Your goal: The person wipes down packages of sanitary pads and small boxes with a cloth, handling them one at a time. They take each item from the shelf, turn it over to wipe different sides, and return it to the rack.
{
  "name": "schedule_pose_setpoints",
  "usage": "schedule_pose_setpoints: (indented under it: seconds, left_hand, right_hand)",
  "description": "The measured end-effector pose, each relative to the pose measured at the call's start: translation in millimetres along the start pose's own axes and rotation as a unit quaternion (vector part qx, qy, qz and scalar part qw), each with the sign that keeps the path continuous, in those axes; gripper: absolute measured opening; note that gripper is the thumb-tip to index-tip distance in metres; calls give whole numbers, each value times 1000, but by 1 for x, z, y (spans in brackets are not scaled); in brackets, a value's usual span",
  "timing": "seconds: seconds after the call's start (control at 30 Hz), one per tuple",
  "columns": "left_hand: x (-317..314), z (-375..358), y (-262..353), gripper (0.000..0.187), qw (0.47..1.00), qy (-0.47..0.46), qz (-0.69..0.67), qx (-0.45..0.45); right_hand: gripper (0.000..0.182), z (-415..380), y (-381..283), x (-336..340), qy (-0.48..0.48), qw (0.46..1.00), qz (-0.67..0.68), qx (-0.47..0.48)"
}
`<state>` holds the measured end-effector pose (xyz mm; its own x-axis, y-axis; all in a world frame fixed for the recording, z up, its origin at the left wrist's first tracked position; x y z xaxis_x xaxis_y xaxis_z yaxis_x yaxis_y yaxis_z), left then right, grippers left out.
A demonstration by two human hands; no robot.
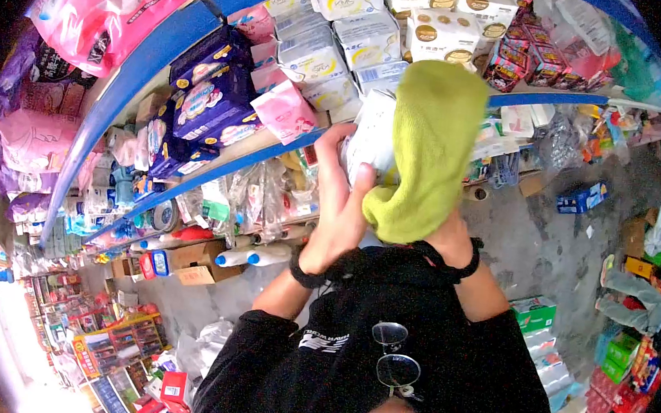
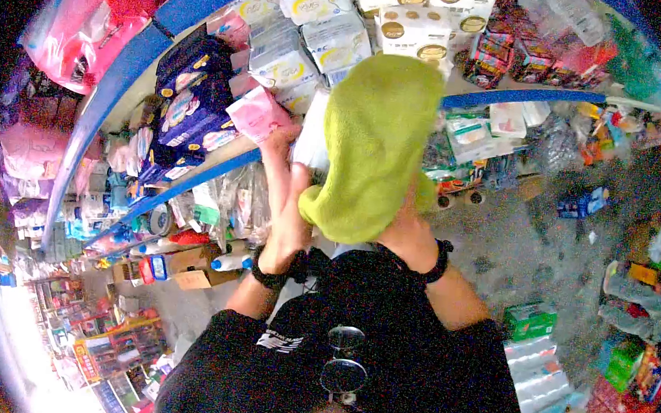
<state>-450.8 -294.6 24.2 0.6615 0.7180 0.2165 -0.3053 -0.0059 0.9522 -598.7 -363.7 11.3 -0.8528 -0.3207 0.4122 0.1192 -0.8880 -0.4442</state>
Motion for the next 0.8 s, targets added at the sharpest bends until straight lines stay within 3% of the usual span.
schedule_pose_setpoints:
  seconds: [0.07,0.1,0.17,0.23,0.27,0.37,0.4,0.43,0.53,0.63,0.7,0.77,0.8]
  left_hand:
    - [-3,-3,9,57,991,4,-129,23]
    - [-10,-10,36,66,974,-14,-225,17]
    - [-24,-10,25,63,913,-131,-369,114]
    - [-29,-15,21,60,946,-109,-277,132]
    - [-33,-18,25,46,920,-100,-340,165]
    - [-34,-20,29,46,924,-148,-313,159]
    - [-33,-22,28,59,917,-138,-333,173]
    - [-32,-23,29,59,917,-138,-332,172]
    - [-31,-25,39,87,947,-181,-241,113]
    - [-28,-26,44,89,948,-215,-225,64]
    - [-20,-19,40,92,986,-147,-68,43]
    - [-23,-15,39,94,978,-109,-132,121]
    - [-29,-16,43,95,977,-120,-145,103]
  right_hand:
    - [59,11,2,3,-89,970,165,-156]
    - [59,10,3,5,-99,961,186,-180]
    - [60,9,6,6,-93,967,172,-164]
    - [61,4,9,2,-84,976,145,-141]
    - [61,4,10,2,-81,977,140,-137]
    - [63,0,7,7,-66,979,133,-140]
    - [63,-2,8,10,-58,978,135,-146]
    - [64,-3,10,15,-50,976,144,-159]
    - [65,-4,25,32,-18,964,168,-206]
    - [66,3,32,52,-1,959,164,-231]
    - [67,20,21,64,-3,975,120,-185]
    - [68,41,-3,63,-26,995,45,-90]
    - [69,47,-13,59,-44,998,-15,-32]
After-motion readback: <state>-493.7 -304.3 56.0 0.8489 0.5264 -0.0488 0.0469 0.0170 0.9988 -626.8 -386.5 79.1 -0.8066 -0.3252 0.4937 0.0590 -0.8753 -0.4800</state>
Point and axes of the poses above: each hand's wrist, its own z-axis towards the middle knuckle, its own x-axis out of the back of the hand, y = z × x, the point moved 7 cm from there along z, towards the middle knuckle, and after that the axes turned 7 degrees about x, right-handed, at the moved point
